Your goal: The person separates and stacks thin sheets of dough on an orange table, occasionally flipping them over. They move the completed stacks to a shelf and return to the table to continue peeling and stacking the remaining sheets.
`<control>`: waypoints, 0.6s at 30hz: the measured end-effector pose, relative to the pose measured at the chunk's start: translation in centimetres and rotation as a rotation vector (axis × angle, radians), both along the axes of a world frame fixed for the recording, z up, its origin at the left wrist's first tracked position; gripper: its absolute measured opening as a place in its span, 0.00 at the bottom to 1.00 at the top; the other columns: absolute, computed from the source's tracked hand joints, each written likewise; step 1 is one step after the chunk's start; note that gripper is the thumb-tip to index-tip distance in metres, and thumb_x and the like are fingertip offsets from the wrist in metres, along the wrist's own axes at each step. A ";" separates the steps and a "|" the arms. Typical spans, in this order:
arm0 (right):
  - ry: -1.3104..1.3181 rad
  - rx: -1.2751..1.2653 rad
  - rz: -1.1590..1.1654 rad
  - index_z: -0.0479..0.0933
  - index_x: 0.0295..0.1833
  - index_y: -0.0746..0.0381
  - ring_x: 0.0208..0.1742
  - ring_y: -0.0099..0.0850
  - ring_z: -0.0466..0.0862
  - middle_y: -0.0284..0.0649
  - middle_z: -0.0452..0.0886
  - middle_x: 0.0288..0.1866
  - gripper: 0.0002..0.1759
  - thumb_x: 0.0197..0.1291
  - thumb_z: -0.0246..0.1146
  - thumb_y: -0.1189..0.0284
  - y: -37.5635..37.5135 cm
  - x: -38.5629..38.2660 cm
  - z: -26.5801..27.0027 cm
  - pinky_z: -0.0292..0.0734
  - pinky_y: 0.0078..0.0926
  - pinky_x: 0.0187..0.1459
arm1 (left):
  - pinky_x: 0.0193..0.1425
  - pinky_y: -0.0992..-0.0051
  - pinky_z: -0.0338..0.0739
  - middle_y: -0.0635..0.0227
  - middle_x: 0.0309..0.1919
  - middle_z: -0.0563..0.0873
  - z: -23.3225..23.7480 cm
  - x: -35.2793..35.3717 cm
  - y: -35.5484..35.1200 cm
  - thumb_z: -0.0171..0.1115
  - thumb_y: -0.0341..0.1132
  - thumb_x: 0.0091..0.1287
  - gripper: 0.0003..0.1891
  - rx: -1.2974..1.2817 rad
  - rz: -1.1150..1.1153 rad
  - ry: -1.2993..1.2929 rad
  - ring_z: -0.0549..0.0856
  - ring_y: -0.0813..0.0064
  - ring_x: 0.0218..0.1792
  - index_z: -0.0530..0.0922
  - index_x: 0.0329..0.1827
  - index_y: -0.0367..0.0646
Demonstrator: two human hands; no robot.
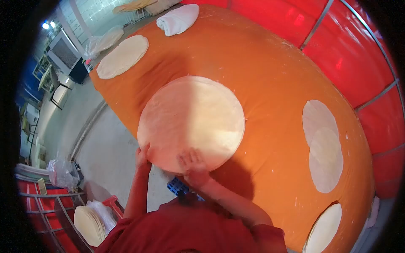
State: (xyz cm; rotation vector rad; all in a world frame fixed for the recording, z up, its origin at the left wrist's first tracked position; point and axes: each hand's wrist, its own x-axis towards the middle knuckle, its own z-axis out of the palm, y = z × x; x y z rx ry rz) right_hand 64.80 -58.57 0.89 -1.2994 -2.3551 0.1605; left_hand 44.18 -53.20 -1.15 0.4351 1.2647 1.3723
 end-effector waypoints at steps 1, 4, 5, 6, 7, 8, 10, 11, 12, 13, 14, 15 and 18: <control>0.000 0.008 -0.010 0.67 0.53 0.63 0.58 0.44 0.64 0.45 0.66 0.55 0.22 0.50 0.50 0.69 -0.2 0.2 0.1 0.55 0.43 0.59 | 0.37 0.77 0.71 0.66 0.35 0.74 0.7 0.1 0.1 0.63 0.35 0.51 0.20 0.008 -0.010 0.000 0.74 0.78 0.34 0.66 0.42 0.35; 0.454 -0.489 0.061 0.61 0.57 0.62 0.61 0.41 0.61 0.46 0.61 0.59 0.28 0.52 0.55 0.62 1.2 1.0 0.7 0.58 0.40 0.58 | 0.32 0.79 0.69 0.67 0.31 0.74 -0.5 -0.3 0.2 0.60 0.38 0.54 0.17 -0.066 0.027 0.400 0.73 0.81 0.32 0.65 0.37 0.37; 0.979 -0.691 -0.004 0.59 0.59 0.62 0.62 0.39 0.60 0.46 0.59 0.60 0.31 0.51 0.57 0.60 2.5 2.0 0.3 0.61 0.37 0.56 | 0.32 0.79 0.69 0.67 0.31 0.74 -0.6 0.0 0.3 0.60 0.38 0.54 0.17 -0.064 0.009 0.407 0.73 0.81 0.32 0.65 0.37 0.37; 1.045 -0.593 -0.150 0.57 0.59 0.62 0.61 0.39 0.61 0.48 0.61 0.59 0.32 0.51 0.57 0.61 3.8 4.3 2.2 0.62 0.35 0.56 | 0.32 0.80 0.68 0.68 0.30 0.74 -0.7 0.7 0.1 0.60 0.38 0.54 0.17 0.000 0.056 0.553 0.72 0.83 0.31 0.65 0.36 0.36; 1.106 -0.490 -0.297 0.56 0.60 0.63 0.60 0.39 0.62 0.50 0.62 0.58 0.32 0.51 0.58 0.62 5.0 6.7 4.1 0.63 0.34 0.55 | 0.31 0.82 0.68 0.69 0.29 0.73 -0.7 1.1 -0.1 0.60 0.37 0.55 0.16 0.068 0.101 0.697 0.71 0.84 0.30 0.65 0.36 0.36; 0.916 -0.345 -0.456 0.56 0.60 0.63 0.60 0.40 0.62 0.51 0.63 0.57 0.32 0.51 0.58 0.63 6.5 8.6 2.7 0.63 0.32 0.55 | 0.31 0.82 0.68 0.69 0.29 0.73 -1.0 1.3 0.0 0.60 0.37 0.55 0.16 0.076 0.081 0.701 0.71 0.84 0.30 0.65 0.36 0.36; 0.380 -0.129 -0.744 0.55 0.60 0.64 0.59 0.42 0.63 0.54 0.65 0.54 0.32 0.51 0.58 0.64 9.4 11.9 -2.1 0.62 0.31 0.56 | 0.32 0.82 0.68 0.69 0.29 0.73 -1.5 1.4 0.4 0.60 0.38 0.55 0.16 0.149 0.165 0.822 0.72 0.83 0.30 0.65 0.35 0.36; 0.393 -0.123 -0.749 0.55 0.60 0.64 0.59 0.42 0.63 0.54 0.65 0.54 0.32 0.51 0.58 0.64 9.6 11.2 -1.7 0.62 0.31 0.56 | 0.32 0.82 0.68 0.69 0.29 0.73 -1.1 1.1 0.4 0.60 0.38 0.55 0.16 0.162 0.161 0.831 0.72 0.83 0.30 0.65 0.35 0.36; 0.230 -0.128 -0.837 0.57 0.58 0.65 0.59 0.41 0.63 0.52 0.67 0.52 0.31 0.51 0.58 0.65 9.6 10.1 -1.4 0.60 0.33 0.56 | 0.34 0.80 0.69 0.68 0.30 0.74 -0.5 0.6 0.2 0.60 0.37 0.55 0.15 0.165 0.091 0.748 0.73 0.81 0.31 0.66 0.35 0.36; 0.062 -0.139 -0.923 0.58 0.57 0.66 0.59 0.39 0.63 0.51 0.69 0.51 0.30 0.50 0.59 0.65 9.7 9.5 -1.3 0.59 0.35 0.57 | 0.36 0.77 0.69 0.66 0.32 0.74 0.1 0.2 0.2 0.60 0.37 0.55 0.14 0.164 0.020 0.664 0.73 0.78 0.32 0.66 0.34 0.37; 0.071 -0.143 -0.933 0.58 0.57 0.66 0.59 0.39 0.63 0.51 0.69 0.51 0.30 0.50 0.59 0.65 10.7 10.6 -4.1 0.59 0.35 0.57 | 0.36 0.77 0.69 0.66 0.32 0.74 1.2 -0.2 0.3 0.60 0.37 0.55 0.14 0.167 0.009 0.673 0.73 0.78 0.32 0.66 0.34 0.37; 0.560 -0.244 -0.809 0.55 0.58 0.67 0.60 0.36 0.63 0.51 0.65 0.54 0.36 0.47 0.61 0.64 12.5 12.6 -9.1 0.59 0.37 0.57 | 0.38 0.75 0.70 0.64 0.35 0.75 2.4 -0.6 0.4 0.59 0.35 0.55 0.14 0.000 -0.083 0.485 0.75 0.74 0.35 0.67 0.38 0.37; 1.186 -0.671 -0.573 0.52 0.59 0.69 0.59 0.34 0.63 0.50 0.64 0.55 0.41 0.41 0.64 0.66 11.8 14.1 -2.3 0.60 0.36 0.57 | 0.38 0.72 0.72 0.62 0.39 0.76 4.2 -0.7 0.2 0.57 0.32 0.55 0.16 -0.159 -0.239 0.022 0.77 0.70 0.37 0.68 0.45 0.36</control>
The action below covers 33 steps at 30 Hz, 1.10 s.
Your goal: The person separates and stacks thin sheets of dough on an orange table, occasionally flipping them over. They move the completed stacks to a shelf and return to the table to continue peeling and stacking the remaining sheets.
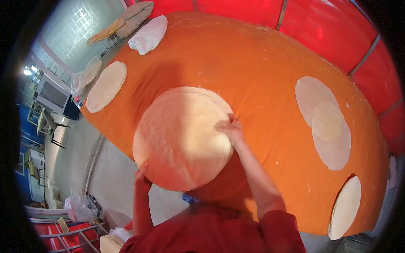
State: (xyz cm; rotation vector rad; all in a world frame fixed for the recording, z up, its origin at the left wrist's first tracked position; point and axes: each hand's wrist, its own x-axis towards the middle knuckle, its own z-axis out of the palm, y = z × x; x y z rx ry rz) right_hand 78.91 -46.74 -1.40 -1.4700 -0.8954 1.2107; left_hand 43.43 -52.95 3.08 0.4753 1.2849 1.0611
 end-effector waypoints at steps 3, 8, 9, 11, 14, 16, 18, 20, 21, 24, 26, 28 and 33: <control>0.280 -0.312 0.051 0.59 0.57 0.67 0.50 0.32 0.73 0.43 0.72 0.50 0.39 0.34 0.65 0.75 -0.1 -1.1 4.3 0.68 0.29 0.51 | 0.41 0.69 0.73 0.61 0.42 0.77 -0.1 0.4 0.1 0.55 0.30 0.55 0.19 0.054 -0.047 -0.254 0.78 0.68 0.39 0.66 0.51 0.35; -0.354 0.118 0.277 0.68 0.50 0.66 0.43 0.28 0.75 0.39 0.77 0.38 0.31 0.34 0.67 0.74 2.4 -2.4 15.9 0.72 0.24 0.41 | 0.51 0.68 0.72 0.60 0.48 0.74 1.8 0.5 0.9 0.53 0.24 0.56 0.22 0.114 -0.149 -0.337 0.75 0.66 0.48 0.63 0.55 0.36; -0.340 -0.080 0.233 0.70 0.49 0.64 0.40 0.27 0.76 0.36 0.77 0.36 0.29 0.34 0.67 0.73 2.6 -1.7 17.7 0.72 0.25 0.39 | 0.51 0.68 0.72 0.60 0.48 0.74 2.2 1.5 0.4 0.53 0.24 0.56 0.22 0.100 -0.163 -0.329 0.75 0.66 0.48 0.63 0.55 0.36; -0.201 -0.095 0.211 0.71 0.47 0.64 0.38 0.29 0.76 0.36 0.78 0.35 0.28 0.33 0.67 0.71 4.6 2.0 13.0 0.72 0.25 0.38 | 0.50 0.70 0.72 0.59 0.47 0.74 2.4 3.7 -0.2 0.52 0.23 0.56 0.21 0.216 -0.043 -0.303 0.75 0.67 0.47 0.63 0.54 0.35; -0.337 -0.090 0.192 0.74 0.39 0.65 0.33 0.32 0.78 0.41 0.78 0.30 0.21 0.35 0.65 0.69 3.3 4.2 5.4 0.72 0.26 0.36 | 0.49 0.73 0.71 0.59 0.47 0.74 -2.6 4.4 -0.8 0.55 0.26 0.54 0.23 0.172 -0.086 -0.113 0.76 0.70 0.46 0.63 0.54 0.33; -0.655 -0.004 0.005 0.75 0.37 0.66 0.34 0.36 0.77 0.47 0.77 0.30 0.18 0.38 0.64 0.68 1.6 3.1 2.1 0.72 0.29 0.37 | 0.44 0.75 0.71 0.61 0.43 0.75 -3.4 4.6 -1.0 0.63 0.30 0.49 0.26 0.248 -0.101 0.153 0.76 0.71 0.41 0.65 0.51 0.32; -0.797 0.181 -0.144 0.71 0.43 0.66 0.41 0.40 0.75 0.48 0.75 0.39 0.24 0.38 0.65 0.65 0.2 2.1 0.6 0.70 0.31 0.41 | 0.44 0.74 0.71 0.60 0.42 0.75 -2.9 4.4 -1.2 0.64 0.30 0.47 0.25 0.173 -0.116 0.376 0.76 0.70 0.40 0.66 0.48 0.32; -0.855 0.348 -0.090 0.69 0.45 0.67 0.45 0.41 0.73 0.49 0.74 0.43 0.27 0.38 0.66 0.64 -0.4 1.1 -0.6 0.68 0.32 0.44 | 0.44 0.74 0.71 0.60 0.41 0.75 -2.6 3.8 -1.6 0.65 0.30 0.46 0.24 0.080 -0.098 0.610 0.76 0.70 0.38 0.67 0.46 0.31; -0.741 0.295 -0.148 0.69 0.45 0.68 0.47 0.41 0.72 0.49 0.73 0.45 0.28 0.38 0.66 0.63 -0.5 0.7 -1.2 0.67 0.31 0.46 | 0.44 0.74 0.71 0.60 0.40 0.75 -2.4 3.8 -1.3 0.66 0.31 0.44 0.25 0.244 -0.051 0.892 0.75 0.70 0.38 0.67 0.45 0.31; -0.662 0.224 -0.220 0.68 0.46 0.70 0.49 0.39 0.71 0.48 0.72 0.47 0.29 0.40 0.66 0.63 0.9 1.1 -4.5 0.66 0.28 0.49 | 0.43 0.74 0.71 0.59 0.40 0.74 -4.2 2.4 0.4 0.66 0.31 0.44 0.27 0.378 0.012 1.017 0.75 0.70 0.39 0.64 0.46 0.31; -0.706 0.204 -0.246 0.67 0.46 0.71 0.49 0.37 0.72 0.47 0.73 0.47 0.28 0.42 0.65 0.65 2.0 2.0 -5.1 0.66 0.27 0.50 | 0.42 0.74 0.71 0.59 0.40 0.74 -4.9 2.1 1.4 0.66 0.31 0.44 0.29 0.361 0.018 0.846 0.75 0.70 0.39 0.63 0.47 0.31; -0.107 0.017 -0.116 0.68 0.48 0.68 0.50 0.33 0.72 0.43 0.72 0.49 0.24 0.45 0.63 0.68 2.0 1.8 0.5 0.67 0.24 0.50 | 0.44 0.76 0.72 0.59 0.39 0.76 -4.3 2.1 2.1 0.62 0.26 0.48 0.22 0.194 0.079 0.493 0.77 0.72 0.41 0.65 0.45 0.30; -0.645 -0.207 0.063 0.71 0.46 0.63 0.42 0.30 0.77 0.39 0.78 0.41 0.20 0.45 0.63 0.70 0.5 4.6 -0.7 0.72 0.25 0.44 | 0.45 0.73 0.73 0.56 0.43 0.76 -2.3 0.7 3.0 0.59 0.28 0.51 0.24 0.094 0.003 0.119 0.77 0.69 0.42 0.63 0.50 0.30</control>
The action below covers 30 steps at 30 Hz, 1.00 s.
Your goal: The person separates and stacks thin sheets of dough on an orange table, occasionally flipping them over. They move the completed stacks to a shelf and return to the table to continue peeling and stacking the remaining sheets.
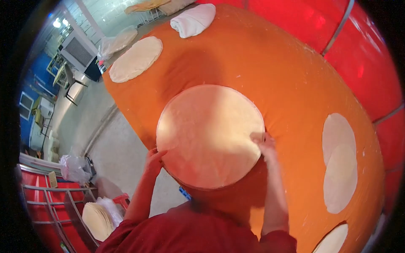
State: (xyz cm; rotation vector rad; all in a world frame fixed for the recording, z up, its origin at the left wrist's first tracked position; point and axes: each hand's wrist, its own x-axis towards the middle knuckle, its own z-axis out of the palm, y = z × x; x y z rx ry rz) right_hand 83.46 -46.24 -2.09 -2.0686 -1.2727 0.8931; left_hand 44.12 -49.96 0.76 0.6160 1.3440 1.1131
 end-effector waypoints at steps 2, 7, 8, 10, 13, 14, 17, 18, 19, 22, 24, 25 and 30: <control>0.008 0.213 0.052 0.69 0.47 0.64 0.41 0.30 0.77 0.41 0.77 0.40 0.24 0.41 0.65 0.73 -0.4 -2.2 1.2 0.72 0.25 0.44 | 0.45 0.72 0.73 0.57 0.44 0.76 0.2 -0.2 -0.5 0.58 0.28 0.52 0.24 -0.045 -0.086 -0.219 0.77 0.68 0.43 0.63 0.52 0.31; 0.729 0.081 -0.122 0.66 0.49 0.65 0.38 0.30 0.77 0.42 0.77 0.38 0.29 0.35 0.66 0.80 -1.7 -2.4 4.2 0.72 0.26 0.43 | 0.55 0.64 0.67 0.62 0.52 0.71 -0.5 0.0 -1.0 0.58 0.25 0.51 0.28 -0.012 -0.165 -0.581 0.70 0.65 0.54 0.61 0.57 0.37; 0.799 0.074 -0.139 0.66 0.49 0.66 0.37 0.29 0.77 0.42 0.77 0.37 0.30 0.34 0.66 0.82 -2.0 -2.2 4.0 0.72 0.26 0.42 | 0.55 0.64 0.67 0.62 0.52 0.71 -0.4 0.3 -1.1 0.58 0.25 0.51 0.28 0.001 -0.164 -0.589 0.70 0.65 0.54 0.61 0.57 0.37; 0.735 0.198 -0.115 0.67 0.48 0.64 0.34 0.27 0.77 0.39 0.78 0.32 0.30 0.32 0.65 0.82 -2.4 0.1 4.7 0.73 0.26 0.40 | 0.58 0.64 0.63 0.61 0.56 0.67 0.0 1.4 -1.9 0.60 0.24 0.49 0.31 -0.059 -0.349 -0.446 0.67 0.65 0.56 0.60 0.58 0.37; 0.513 0.283 -0.004 0.73 0.41 0.64 0.27 0.24 0.77 0.35 0.77 0.27 0.20 0.34 0.62 0.81 -4.3 4.9 11.9 0.74 0.22 0.32 | 0.57 0.67 0.65 0.62 0.56 0.68 1.1 5.8 -5.6 0.60 0.27 0.49 0.31 -0.047 -0.574 -0.834 0.68 0.68 0.56 0.60 0.58 0.38; 0.444 0.221 0.044 0.74 0.40 0.64 0.27 0.23 0.77 0.34 0.77 0.27 0.20 0.34 0.62 0.81 -4.9 7.7 12.9 0.74 0.21 0.32 | 0.57 0.67 0.65 0.62 0.56 0.68 0.4 7.0 -5.7 0.60 0.27 0.49 0.31 -0.075 -0.579 -0.855 0.68 0.68 0.56 0.60 0.58 0.38; 0.322 0.166 0.093 0.74 0.38 0.64 0.31 0.23 0.76 0.34 0.77 0.31 0.18 0.35 0.64 0.80 -7.1 13.7 11.7 0.73 0.19 0.35 | 0.54 0.67 0.67 0.61 0.49 0.74 -0.9 9.9 -3.4 0.56 0.33 0.56 0.24 -0.111 -0.534 -1.165 0.75 0.69 0.49 0.62 0.55 0.38; 0.283 0.185 0.135 0.74 0.38 0.64 0.34 0.22 0.76 0.35 0.76 0.34 0.17 0.36 0.65 0.78 -7.9 15.3 9.9 0.72 0.17 0.36 | 0.51 0.67 0.69 0.62 0.47 0.75 -0.3 10.8 -2.3 0.52 0.37 0.59 0.22 -0.076 -0.618 -1.042 0.76 0.69 0.47 0.62 0.55 0.38; -0.105 0.275 0.203 0.70 0.43 0.65 0.34 0.25 0.76 0.36 0.76 0.36 0.24 0.37 0.67 0.72 -8.5 17.4 6.1 0.72 0.19 0.35 | 0.48 0.67 0.71 0.62 0.46 0.75 0.1 11.6 -1.4 0.48 0.40 0.62 0.21 -0.037 -0.699 -0.916 0.77 0.69 0.45 0.62 0.55 0.39; -0.452 0.284 0.037 0.61 0.53 0.66 0.46 0.31 0.72 0.42 0.72 0.45 0.43 0.34 0.69 0.54 -9.7 11.8 6.0 0.68 0.25 0.45 | 0.42 0.67 0.74 0.63 0.43 0.77 0.4 12.7 0.5 0.44 0.41 0.64 0.19 -0.135 -0.746 -0.638 0.79 0.70 0.40 0.63 0.54 0.40; -0.203 0.346 -0.013 0.56 0.58 0.67 0.59 0.38 0.63 0.47 0.64 0.56 0.53 0.29 0.69 0.46 -9.8 2.2 10.5 0.60 0.34 0.56 | 0.37 0.69 0.76 0.63 0.40 0.79 -1.1 13.3 0.9 0.44 0.39 0.65 0.16 -0.158 -0.713 -0.563 0.81 0.70 0.35 0.65 0.52 0.41; -0.517 0.294 0.023 0.52 0.60 0.65 0.62 0.42 0.57 0.48 0.59 0.60 0.57 0.26 0.69 0.45 -10.6 -0.8 10.0 0.54 0.39 0.58 | 0.36 0.70 0.77 0.63 0.39 0.79 -1.3 13.4 1.0 0.45 0.38 0.64 0.16 -0.118 -0.719 -0.596 0.81 0.70 0.35 0.65 0.51 0.40; -0.435 0.320 0.226 0.39 0.66 0.58 0.67 0.52 0.42 0.49 0.43 0.67 0.67 0.21 0.69 0.43 -11.2 -9.5 8.4 0.39 0.61 0.58 | 0.35 0.70 0.77 0.62 0.37 0.80 -1.1 13.5 1.4 0.49 0.32 0.61 0.14 -0.061 -0.748 -0.714 0.82 0.70 0.33 0.66 0.50 0.40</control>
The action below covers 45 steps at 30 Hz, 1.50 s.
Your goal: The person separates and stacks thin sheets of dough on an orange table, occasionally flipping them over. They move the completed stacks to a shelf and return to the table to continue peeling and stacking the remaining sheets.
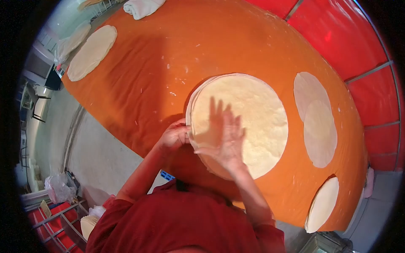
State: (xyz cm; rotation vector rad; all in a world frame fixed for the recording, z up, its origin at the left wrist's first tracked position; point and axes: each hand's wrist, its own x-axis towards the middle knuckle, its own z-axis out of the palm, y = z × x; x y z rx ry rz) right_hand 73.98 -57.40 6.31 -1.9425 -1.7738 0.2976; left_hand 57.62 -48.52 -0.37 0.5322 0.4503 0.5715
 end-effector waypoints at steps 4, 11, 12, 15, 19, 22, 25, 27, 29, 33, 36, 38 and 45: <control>-0.022 -0.200 -0.044 0.42 0.65 0.60 0.65 0.54 0.47 0.50 0.48 0.65 0.61 0.29 0.69 0.49 1.4 -3.5 -0.4 0.44 0.57 0.58 | 0.35 0.73 0.77 0.62 0.37 0.79 0.1 0.3 0.7 0.52 0.27 0.57 0.16 0.104 0.012 0.199 0.81 0.73 0.34 0.66 0.50 0.39; -0.389 -0.019 -0.154 0.56 0.57 0.73 0.36 0.46 0.77 0.56 0.74 0.37 0.34 0.40 0.56 0.75 1.5 -5.9 -3.1 0.71 0.42 0.39 | 0.28 0.82 0.74 0.62 0.31 0.79 -0.7 1.9 0.8 0.60 0.22 0.49 0.24 0.481 0.250 0.474 0.79 0.78 0.30 0.59 0.47 0.38; -0.394 -0.018 -0.160 0.56 0.57 0.73 0.36 0.46 0.77 0.56 0.74 0.37 0.34 0.40 0.56 0.75 1.8 -5.6 -3.3 0.71 0.42 0.39 | 0.28 0.82 0.74 0.62 0.31 0.79 -0.8 1.8 0.9 0.60 0.22 0.49 0.24 0.484 0.247 0.468 0.79 0.78 0.30 0.59 0.47 0.38; -0.207 0.028 -0.089 0.62 0.53 0.68 0.25 0.43 0.78 0.52 0.76 0.30 0.26 0.43 0.51 0.78 2.9 -4.9 -1.3 0.73 0.36 0.28 | 0.28 0.82 0.72 0.65 0.29 0.78 -0.3 1.5 0.9 0.61 0.24 0.49 0.21 0.593 0.266 0.537 0.78 0.81 0.29 0.62 0.44 0.39; -0.061 -0.128 -0.113 0.66 0.50 0.69 0.21 0.42 0.78 0.49 0.74 0.16 0.23 0.43 0.50 0.81 2.3 -1.5 4.1 0.72 0.35 0.22 | 0.32 0.80 0.75 0.70 0.34 0.79 1.1 0.3 1.0 0.56 0.37 0.58 0.11 0.369 -0.001 0.412 0.79 0.80 0.32 0.73 0.40 0.42; -0.315 -0.084 -0.054 0.64 0.49 0.76 0.20 0.44 0.77 0.55 0.76 0.24 0.21 0.45 0.50 0.80 2.3 -4.5 3.1 0.73 0.37 0.23 | 0.33 0.78 0.75 0.68 0.35 0.79 1.3 0.3 1.1 0.55 0.48 0.58 0.20 0.125 -0.101 0.287 0.79 0.79 0.32 0.72 0.43 0.38; -0.133 -0.042 -0.085 0.65 0.49 0.75 0.20 0.45 0.77 0.56 0.76 0.27 0.21 0.47 0.51 0.79 1.6 -5.5 -0.9 0.72 0.37 0.23 | 0.40 0.73 0.74 0.63 0.42 0.77 1.5 0.5 1.4 0.44 0.59 0.59 0.32 0.122 -0.137 0.349 0.77 0.74 0.40 0.69 0.49 0.35; -0.266 0.225 -0.058 0.58 0.54 0.67 0.27 0.47 0.78 0.52 0.74 0.38 0.31 0.44 0.60 0.70 0.8 -5.8 -1.3 0.74 0.36 0.30 | 0.44 0.71 0.72 0.60 0.46 0.75 1.0 0.3 1.3 0.40 0.61 0.59 0.35 0.085 -0.127 0.384 0.76 0.72 0.43 0.67 0.51 0.35; -0.122 0.059 -0.070 0.62 0.50 0.71 0.23 0.45 0.77 0.52 0.75 0.30 0.24 0.45 0.57 0.74 0.6 -4.6 0.0 0.73 0.36 0.26 | 0.45 0.72 0.71 0.63 0.45 0.76 0.6 0.3 1.3 0.32 0.61 0.62 0.34 0.103 -0.195 0.315 0.76 0.72 0.45 0.67 0.51 0.38; -0.317 -0.096 -0.154 0.66 0.46 0.74 0.22 0.37 0.77 0.47 0.76 0.25 0.22 0.40 0.56 0.78 0.7 -1.6 8.1 0.73 0.33 0.23 | 0.50 0.70 0.68 0.62 0.49 0.72 0.5 0.4 1.1 0.31 0.61 0.62 0.34 0.044 -0.133 0.181 0.77 0.70 0.44 0.61 0.57 0.40; -0.914 -0.018 -0.059 0.70 0.41 0.71 0.28 0.34 0.77 0.46 0.75 0.27 0.19 0.39 0.56 0.76 -0.3 -4.5 4.5 0.72 0.28 0.22 | 0.53 0.68 0.66 0.61 0.56 0.66 1.8 0.9 0.3 0.30 0.61 0.62 0.33 0.018 -0.047 0.177 0.75 0.69 0.48 0.55 0.61 0.45; -0.926 -0.184 0.004 0.73 0.30 0.62 0.27 0.29 0.73 0.39 0.71 0.27 0.09 0.37 0.55 0.75 0.7 -6.2 -0.9 0.66 0.27 0.19 | 0.55 0.70 0.64 0.62 0.57 0.64 1.3 1.4 -0.4 0.37 0.55 0.64 0.33 0.050 0.084 0.151 0.68 0.71 0.54 0.39 0.66 0.49; -0.692 0.041 -0.027 0.63 0.52 0.71 0.27 0.36 0.75 0.54 0.72 0.37 0.27 0.43 0.55 0.74 -0.5 -5.9 -2.1 0.73 0.23 0.22 | 0.48 0.77 0.68 0.63 0.43 0.74 -3.1 2.4 -0.9 0.50 0.26 0.59 0.37 0.444 0.226 0.324 0.73 0.77 0.42 0.36 0.65 0.46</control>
